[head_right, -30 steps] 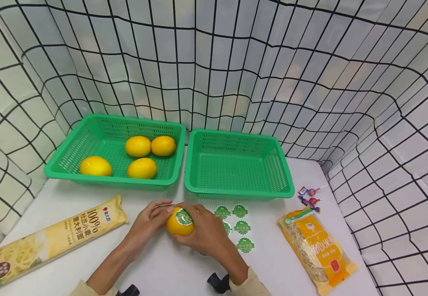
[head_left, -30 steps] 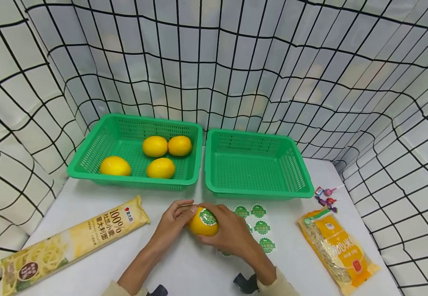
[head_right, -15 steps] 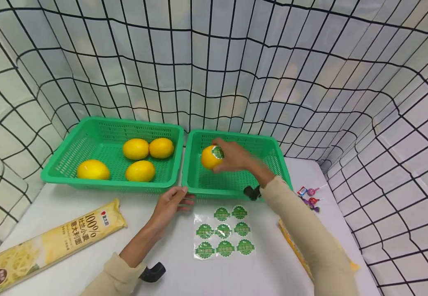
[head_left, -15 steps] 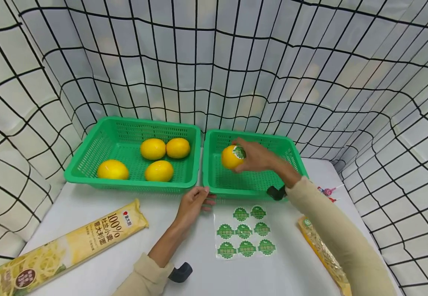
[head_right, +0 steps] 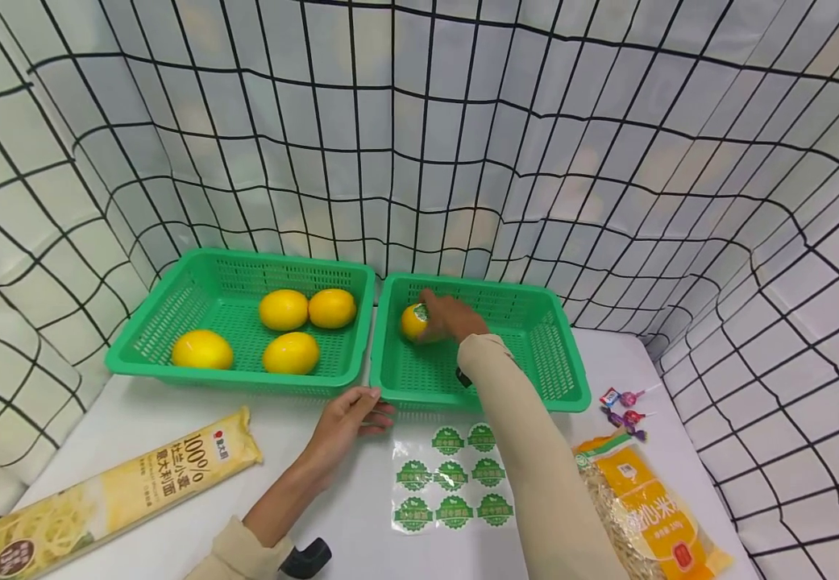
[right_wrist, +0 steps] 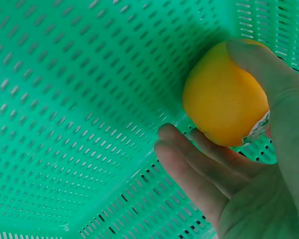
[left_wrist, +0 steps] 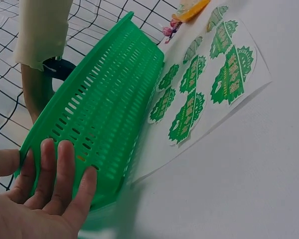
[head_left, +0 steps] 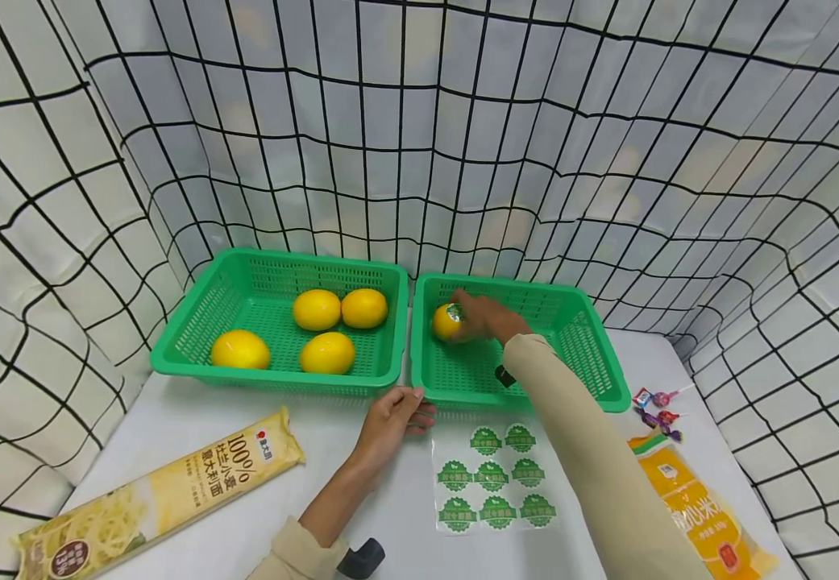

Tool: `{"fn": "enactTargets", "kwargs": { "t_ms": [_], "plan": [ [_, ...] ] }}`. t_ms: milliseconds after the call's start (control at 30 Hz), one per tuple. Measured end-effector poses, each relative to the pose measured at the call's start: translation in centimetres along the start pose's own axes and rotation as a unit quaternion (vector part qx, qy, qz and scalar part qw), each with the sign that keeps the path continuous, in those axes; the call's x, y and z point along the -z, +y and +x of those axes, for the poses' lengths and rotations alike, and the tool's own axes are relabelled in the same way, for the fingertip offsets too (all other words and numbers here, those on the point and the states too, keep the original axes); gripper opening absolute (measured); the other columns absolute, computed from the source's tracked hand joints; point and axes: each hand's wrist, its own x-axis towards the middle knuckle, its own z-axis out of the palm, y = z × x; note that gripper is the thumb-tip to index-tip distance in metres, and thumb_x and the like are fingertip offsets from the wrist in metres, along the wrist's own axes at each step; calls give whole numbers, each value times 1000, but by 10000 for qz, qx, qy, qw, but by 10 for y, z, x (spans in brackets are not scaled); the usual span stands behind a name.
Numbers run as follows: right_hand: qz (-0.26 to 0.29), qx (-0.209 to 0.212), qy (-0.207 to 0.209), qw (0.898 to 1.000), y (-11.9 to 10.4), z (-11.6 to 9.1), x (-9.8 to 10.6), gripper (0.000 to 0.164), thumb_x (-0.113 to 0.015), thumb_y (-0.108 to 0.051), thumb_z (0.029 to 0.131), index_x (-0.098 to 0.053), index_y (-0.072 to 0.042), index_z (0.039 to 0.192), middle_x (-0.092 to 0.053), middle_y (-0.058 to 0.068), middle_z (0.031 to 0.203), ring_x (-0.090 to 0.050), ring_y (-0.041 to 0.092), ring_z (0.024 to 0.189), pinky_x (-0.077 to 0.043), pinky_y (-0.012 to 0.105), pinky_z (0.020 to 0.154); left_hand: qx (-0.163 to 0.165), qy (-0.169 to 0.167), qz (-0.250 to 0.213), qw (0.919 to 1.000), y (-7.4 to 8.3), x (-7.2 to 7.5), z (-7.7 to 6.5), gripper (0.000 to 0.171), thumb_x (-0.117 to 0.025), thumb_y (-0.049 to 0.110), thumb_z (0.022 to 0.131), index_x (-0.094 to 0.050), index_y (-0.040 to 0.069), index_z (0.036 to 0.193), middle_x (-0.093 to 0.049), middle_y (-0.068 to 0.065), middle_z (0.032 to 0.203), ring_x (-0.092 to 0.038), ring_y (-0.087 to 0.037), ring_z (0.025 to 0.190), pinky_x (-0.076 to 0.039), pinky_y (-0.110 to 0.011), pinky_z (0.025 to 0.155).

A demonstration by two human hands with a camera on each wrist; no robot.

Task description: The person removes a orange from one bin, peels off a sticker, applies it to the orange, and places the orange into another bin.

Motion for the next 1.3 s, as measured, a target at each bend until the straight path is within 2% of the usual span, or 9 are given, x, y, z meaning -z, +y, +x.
{"fn": "enactTargets", "kwargs": {
  "t_ms": [367, 533, 633, 767, 833, 933, 1100, 1200, 1300],
  "plan": [
    [-320, 314, 193, 9988, 3, 1, -4, 80, -79, -37, 97, -37, -23, 163, -58, 19, 149, -61, 40, 128, -53, 56, 105, -31, -129, 60, 9999, 2, 0, -3, 41, -50, 30, 115, -64, -5, 128, -72, -21, 118, -72, -33, 104, -59, -47, 99],
    [-609, 513, 541, 9954, 0, -25, 5, 82, -77, -40, 99, -34, -18, 166, -57, 19, 153, -61, 41, 131, -54, 58, 104, 269, -909, 724, 9929, 11, 9, -7, 49, -49, 38, 115, -62, -5, 132, -72, -18, 120, -73, -29, 100, -63, -43, 91],
    [-126, 928, 1280, 9873, -5, -64, 2, 59, -73, -35, 103, -53, -11, 153, -69, 16, 138, -70, 35, 117, -60, 51, 93, 254, -1556, 1068, 9817, 21, 21, -11, 45, -51, 36, 114, -61, -3, 134, -72, -17, 120, -73, -27, 96, -64, -41, 85],
    [1790, 1652, 1936, 9504, -8, -134, -31, 21, -67, -24, 107, -73, -6, 116, -77, 15, 102, -73, 31, 81, -62, 41, 68, -249, -2014, 1480, 9679, 49, 43, -10, 39, -55, 32, 113, -61, 0, 135, -72, -15, 122, -72, -30, 96, -64, -42, 84],
    [2823, 1804, 1744, 9259, -4, -163, -55, 20, -64, -22, 109, -73, -4, 105, -75, 17, 95, -71, 31, 73, -62, 40, 64, -558, -1905, 1726, 9648, 70, 57, -4, 38, -58, 33, 111, -62, 4, 135, -72, -13, 123, -72, -32, 98, -63, -43, 85],
    [3889, 1331, 1325, 9019, 10, -192, -88, 34, -57, -29, 112, -72, 1, 105, -72, 18, 95, -72, 30, 75, -64, 41, 68, -975, -1389, 2360, 9568, 104, 83, 16, 39, -62, 37, 109, -63, 8, 135, -70, -13, 128, -68, -31, 108, -60, -47, 91],
    [5107, -53, 1797, 8407, 36, -197, -123, 58, -48, -48, 113, -70, 5, 123, -73, 18, 109, -74, 24, 85, -65, 37, 76, -948, -705, 3622, 9246, 136, 138, 78, 49, -62, 38, 109, -56, 5, 144, -52, -23, 151, -50, -43, 136, -48, -60, 107],
    [5532, -407, 2294, 7998, 42, -189, -134, 63, -49, -54, 111, -72, 3, 124, -74, 21, 115, -74, 22, 87, -64, 35, 76, -500, -653, 4000, 9128, 138, 169, 111, 55, -59, 33, 110, -46, 0, 152, -36, -32, 161, -38, -54, 144, -41, -69, 112],
    [5789, -567, 2490, 7743, 41, -184, -141, 65, -51, -57, 109, -72, 3, 121, -74, 19, 114, -73, 20, 86, -63, 33, 76, -67, -736, 4232, 9030, 133, 190, 133, 59, -59, 29, 110, -40, -2, 156, -26, -38, 164, -30, -59, 147, -35, -73, 115]
  ]
}}
